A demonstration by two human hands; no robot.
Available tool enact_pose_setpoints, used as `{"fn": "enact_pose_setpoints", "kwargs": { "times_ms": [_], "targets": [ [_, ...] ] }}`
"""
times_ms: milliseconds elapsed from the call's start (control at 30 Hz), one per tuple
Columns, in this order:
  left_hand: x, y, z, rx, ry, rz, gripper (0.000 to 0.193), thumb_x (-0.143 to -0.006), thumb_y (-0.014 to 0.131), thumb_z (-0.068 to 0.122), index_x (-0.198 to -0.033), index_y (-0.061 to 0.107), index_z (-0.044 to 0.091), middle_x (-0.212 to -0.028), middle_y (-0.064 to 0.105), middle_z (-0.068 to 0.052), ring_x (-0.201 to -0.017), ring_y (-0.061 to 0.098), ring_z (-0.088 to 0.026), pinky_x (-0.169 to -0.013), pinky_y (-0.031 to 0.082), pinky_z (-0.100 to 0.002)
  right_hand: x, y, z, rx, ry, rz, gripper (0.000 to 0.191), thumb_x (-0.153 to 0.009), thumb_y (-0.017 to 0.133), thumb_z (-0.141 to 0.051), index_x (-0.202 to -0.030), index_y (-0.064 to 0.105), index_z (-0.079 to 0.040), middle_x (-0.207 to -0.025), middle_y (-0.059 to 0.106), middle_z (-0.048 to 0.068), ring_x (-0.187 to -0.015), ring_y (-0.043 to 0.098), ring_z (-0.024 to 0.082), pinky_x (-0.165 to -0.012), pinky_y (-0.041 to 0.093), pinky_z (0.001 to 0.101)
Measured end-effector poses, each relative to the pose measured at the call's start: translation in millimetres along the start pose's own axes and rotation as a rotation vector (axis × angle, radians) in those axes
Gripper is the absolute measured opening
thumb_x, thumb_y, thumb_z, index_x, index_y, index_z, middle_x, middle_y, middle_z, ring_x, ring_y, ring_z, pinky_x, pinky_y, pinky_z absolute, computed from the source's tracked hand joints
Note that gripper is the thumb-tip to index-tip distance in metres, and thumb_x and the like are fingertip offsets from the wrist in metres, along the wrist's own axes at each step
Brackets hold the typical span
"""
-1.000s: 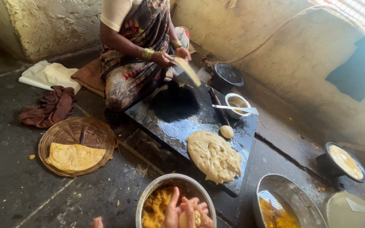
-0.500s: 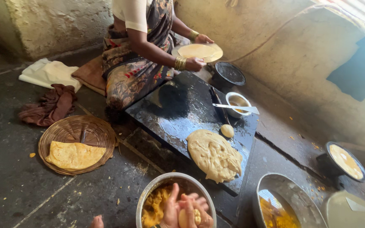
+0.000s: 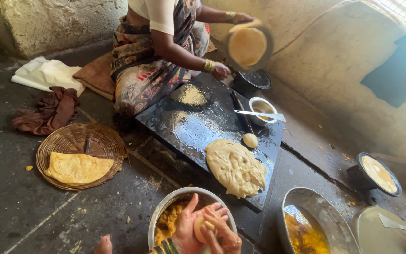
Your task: The person sits on the floor and repeatedly takes portions of a yellow filling from a metal bowl, encloses them in small balls of dough, and shapes them into stuffed balls. Another person in the background rolls and cooks flatbreads on a griddle.
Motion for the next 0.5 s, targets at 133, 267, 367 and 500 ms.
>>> {"fn": "enact_pose_setpoints", "kwargs": {
  "times_ms": [133,267,367,500],
  "targets": [
    [3,1,0,-0.045,0.08,-0.087,0.101,-0.09,0.044,0.073,-0.152,0.037,-0.007,-0.154,0.047,-0.03,-0.146,0.043,-0.042,-0.12,0.034,-0.054,7,14,6,-0.071,-0.005,0.104,0.06,-0.083,0.082,-0.013,-0.139,0.062,-0.003,-0.143,0.065,0.019,-0.14,0.056,0.032,-0.114,0.041,0.0406],
    [3,2,2,-0.041,0.109,-0.097,0.099,-0.09,0.041,0.072,-0.151,0.039,-0.006,-0.151,0.05,-0.029,-0.143,0.044,-0.041,-0.115,0.037,-0.053,8,22,13,0.073,-0.101,0.152,0.031,-0.088,0.077,-0.013,-0.117,0.078,0.0,-0.129,0.075,0.019,-0.132,0.064,0.03,-0.11,0.047,0.0403],
    [6,8,1,-0.129,0.14,0.096,0.091,-0.093,0.042,0.067,-0.148,0.043,-0.006,-0.142,0.057,-0.03,-0.137,0.052,-0.04,-0.11,0.046,-0.051,2,20,19,-0.13,0.123,0.221,0.031,-0.089,0.078,-0.017,-0.113,0.081,0.001,-0.116,0.079,0.019,-0.118,0.076,0.029,-0.103,0.056,0.0389],
    [26,25,-2,-0.431,0.315,0.053,0.066,-0.095,0.05,0.051,-0.134,0.053,-0.002,-0.124,0.062,-0.021,-0.12,0.061,-0.03,-0.098,0.055,-0.044,-14,6,23,-0.008,0.447,0.168,0.034,-0.088,0.074,-0.023,-0.114,0.08,-0.002,-0.117,0.078,0.019,-0.109,0.08,0.026,-0.095,0.065,0.037]
  ]
}}
Point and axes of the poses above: each hand's wrist, its own x-axis away from the middle knuckle, its own y-axis out of the palm, z = x × y, the point moved 1 cm from there along -x, towards the middle knuckle
